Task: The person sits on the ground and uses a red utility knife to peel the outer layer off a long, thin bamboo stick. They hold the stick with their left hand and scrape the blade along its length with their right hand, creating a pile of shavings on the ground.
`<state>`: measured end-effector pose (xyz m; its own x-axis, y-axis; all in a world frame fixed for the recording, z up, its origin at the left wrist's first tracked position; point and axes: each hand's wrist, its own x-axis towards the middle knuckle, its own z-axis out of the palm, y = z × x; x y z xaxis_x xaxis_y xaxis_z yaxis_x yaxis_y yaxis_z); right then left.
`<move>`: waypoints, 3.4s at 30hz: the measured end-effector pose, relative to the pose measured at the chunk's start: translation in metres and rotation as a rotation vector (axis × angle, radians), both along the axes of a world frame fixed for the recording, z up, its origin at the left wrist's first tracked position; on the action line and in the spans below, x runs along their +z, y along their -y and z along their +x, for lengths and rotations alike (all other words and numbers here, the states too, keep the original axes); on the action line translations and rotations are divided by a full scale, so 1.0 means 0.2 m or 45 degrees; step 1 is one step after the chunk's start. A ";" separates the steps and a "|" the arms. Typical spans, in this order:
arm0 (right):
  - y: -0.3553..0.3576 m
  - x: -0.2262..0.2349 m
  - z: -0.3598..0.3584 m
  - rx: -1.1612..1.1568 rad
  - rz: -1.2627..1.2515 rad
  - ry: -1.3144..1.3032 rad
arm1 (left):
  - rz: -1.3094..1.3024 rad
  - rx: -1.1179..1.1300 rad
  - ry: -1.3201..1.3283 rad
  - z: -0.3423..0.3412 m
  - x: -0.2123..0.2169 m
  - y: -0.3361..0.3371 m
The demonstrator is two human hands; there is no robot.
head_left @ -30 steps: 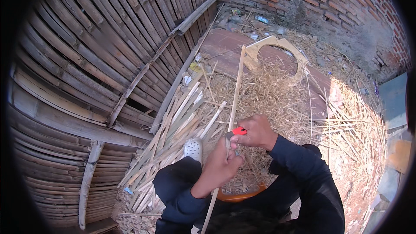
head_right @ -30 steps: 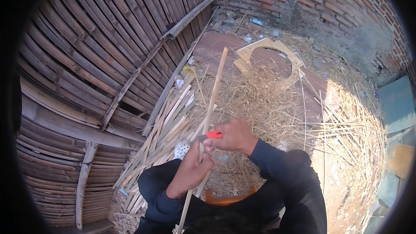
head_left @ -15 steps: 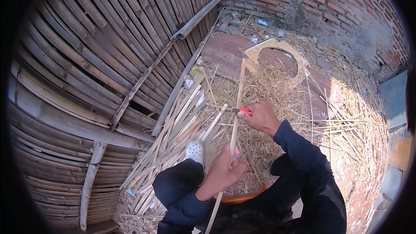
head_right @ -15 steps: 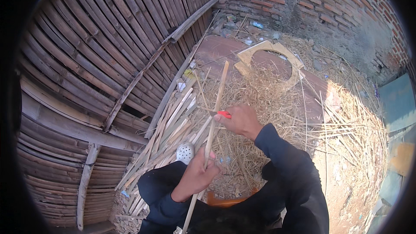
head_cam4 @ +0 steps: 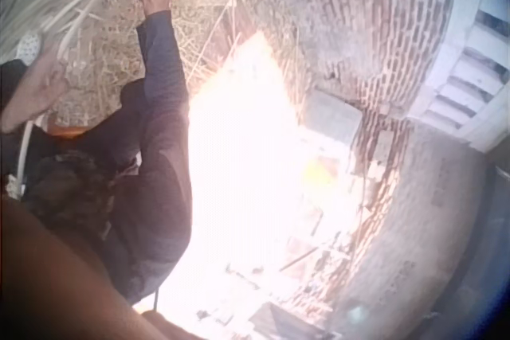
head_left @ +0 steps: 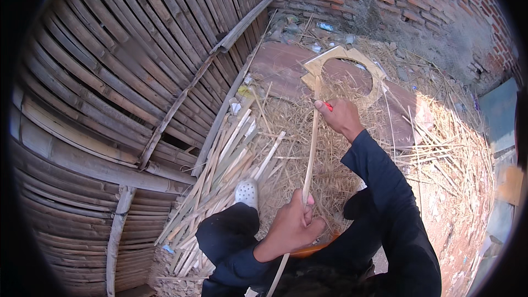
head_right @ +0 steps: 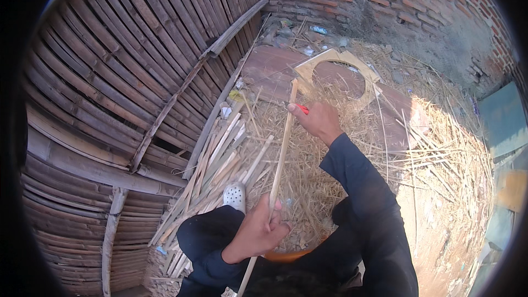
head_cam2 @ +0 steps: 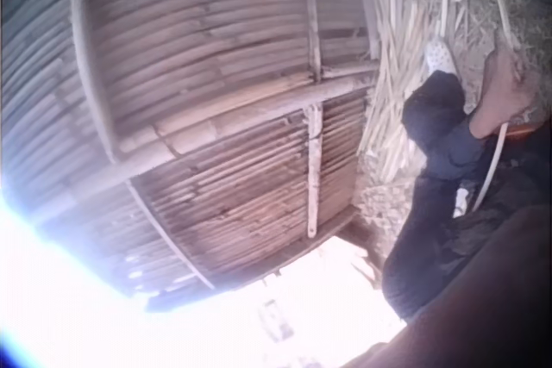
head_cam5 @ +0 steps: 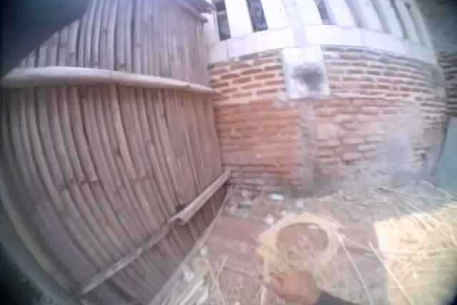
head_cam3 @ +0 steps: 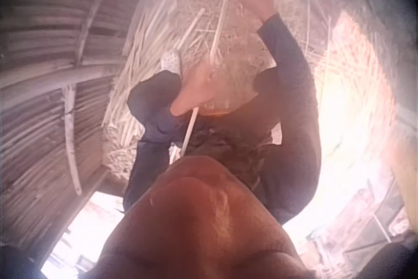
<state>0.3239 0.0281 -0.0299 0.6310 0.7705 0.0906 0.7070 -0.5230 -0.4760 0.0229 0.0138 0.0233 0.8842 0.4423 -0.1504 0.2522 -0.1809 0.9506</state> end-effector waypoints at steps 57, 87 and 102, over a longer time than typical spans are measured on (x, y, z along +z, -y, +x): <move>0.23 0.08 -0.48 0.649 0.266 0.168 | -0.629 0.292 0.164 -0.03 -0.06 -0.08; 0.07 0.02 -0.41 0.561 0.367 0.332 | 0.194 0.317 -0.098 -0.04 0.01 -0.09; 0.05 -0.01 -0.12 0.273 0.126 0.226 | 0.186 0.184 -0.037 -0.08 -0.05 -0.01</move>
<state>0.2990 0.0188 -0.0316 0.4221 0.8665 0.2664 0.8731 -0.3095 -0.3767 0.0072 0.0166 0.0136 0.8061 0.5832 -0.1001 0.3127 -0.2761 0.9088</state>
